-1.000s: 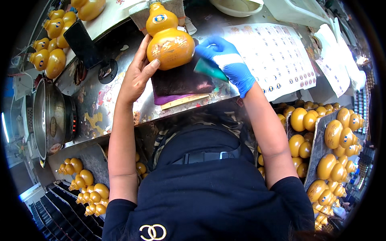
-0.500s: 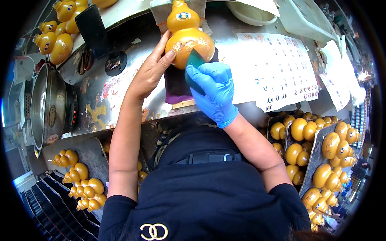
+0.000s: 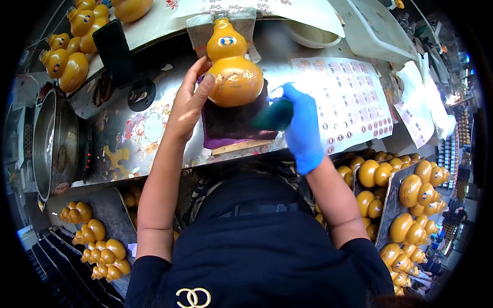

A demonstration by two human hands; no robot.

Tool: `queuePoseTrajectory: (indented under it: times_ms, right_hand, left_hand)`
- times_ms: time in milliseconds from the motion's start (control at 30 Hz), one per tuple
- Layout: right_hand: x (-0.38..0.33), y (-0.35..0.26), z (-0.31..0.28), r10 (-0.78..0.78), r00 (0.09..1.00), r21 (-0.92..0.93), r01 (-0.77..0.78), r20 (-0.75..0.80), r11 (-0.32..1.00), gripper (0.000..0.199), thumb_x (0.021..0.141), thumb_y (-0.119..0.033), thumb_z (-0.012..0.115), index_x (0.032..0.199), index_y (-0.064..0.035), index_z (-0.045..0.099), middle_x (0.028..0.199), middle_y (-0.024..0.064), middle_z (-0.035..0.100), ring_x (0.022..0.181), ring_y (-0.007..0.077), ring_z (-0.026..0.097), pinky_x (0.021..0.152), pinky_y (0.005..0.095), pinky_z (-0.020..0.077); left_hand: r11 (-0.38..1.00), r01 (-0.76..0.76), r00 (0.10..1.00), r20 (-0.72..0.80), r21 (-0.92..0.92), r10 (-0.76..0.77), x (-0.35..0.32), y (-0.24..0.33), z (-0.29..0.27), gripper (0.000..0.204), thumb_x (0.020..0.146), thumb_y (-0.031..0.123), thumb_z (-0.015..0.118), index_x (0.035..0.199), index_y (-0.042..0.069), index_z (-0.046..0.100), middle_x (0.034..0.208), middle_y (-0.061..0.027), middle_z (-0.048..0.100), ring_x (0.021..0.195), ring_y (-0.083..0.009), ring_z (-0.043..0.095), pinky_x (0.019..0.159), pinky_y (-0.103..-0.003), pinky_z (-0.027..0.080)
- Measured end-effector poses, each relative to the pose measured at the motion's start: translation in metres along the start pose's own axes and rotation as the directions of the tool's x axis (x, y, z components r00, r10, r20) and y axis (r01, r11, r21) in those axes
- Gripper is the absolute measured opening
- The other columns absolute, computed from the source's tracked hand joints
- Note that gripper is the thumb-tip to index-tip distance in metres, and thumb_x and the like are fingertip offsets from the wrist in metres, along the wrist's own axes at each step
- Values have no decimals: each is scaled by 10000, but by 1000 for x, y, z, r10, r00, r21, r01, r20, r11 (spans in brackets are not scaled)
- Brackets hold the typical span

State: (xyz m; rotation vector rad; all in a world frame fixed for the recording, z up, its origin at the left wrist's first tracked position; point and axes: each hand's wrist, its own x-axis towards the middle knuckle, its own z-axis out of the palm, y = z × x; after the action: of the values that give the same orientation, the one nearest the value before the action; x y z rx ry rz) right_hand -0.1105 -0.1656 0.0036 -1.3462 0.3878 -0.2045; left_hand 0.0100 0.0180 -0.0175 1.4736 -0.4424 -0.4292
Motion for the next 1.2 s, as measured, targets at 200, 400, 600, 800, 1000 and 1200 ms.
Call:
queuePoseTrajectory:
  times_ms: [200,400,600,800,1000,1200]
  right_hand:
    - [47,0,5,65,992,-306,-28,112,952,507,868,-408,638,1139,20,612,965,123,660,857,159,601,764,282,478]
    - [62,4,4,215,958,-343,-139,192,929,617,830,-508,672,1117,36,621,972,116,651,876,158,578,781,281,462]
    - [62,7,3,151,964,-149,-119,221,982,515,891,-451,619,1085,26,638,905,68,626,831,127,532,758,257,436]
    - [66,13,-7,204,959,-92,-189,198,978,429,942,-388,566,1106,3,637,906,51,623,821,90,531,731,226,431]
    - [67,-12,-3,287,930,-281,-218,231,935,476,934,-418,568,1145,5,624,947,74,643,838,90,559,731,225,451]
    - [75,-3,0,121,952,-353,-15,282,936,587,877,-497,623,1141,27,621,894,90,649,787,141,576,751,268,475]
  left_hand:
    - [982,161,987,15,-97,-161,2,1,11,748,923,497,549,1435,7,312,1364,-149,450,1303,-212,384,1102,-315,250]
    - [975,146,989,24,-166,-144,0,-6,10,716,945,482,508,1437,6,298,1379,-146,437,1322,-212,358,1117,-322,216]
    - [969,154,988,30,-195,-151,1,-13,7,675,978,451,434,1457,4,269,1417,-146,408,1345,-212,337,1126,-326,201]
    - [971,121,991,-23,-206,-129,4,-15,4,616,1005,422,358,1430,-22,331,1415,-161,420,1339,-221,357,1125,-333,228]
    - [995,42,997,-67,-89,-48,9,7,10,664,947,384,523,1421,-31,312,1397,-172,426,1304,-240,404,1100,-343,278]
    - [993,77,995,-63,-85,-82,15,5,17,759,889,381,628,1434,-16,277,1402,-182,401,1318,-252,375,1099,-351,280]
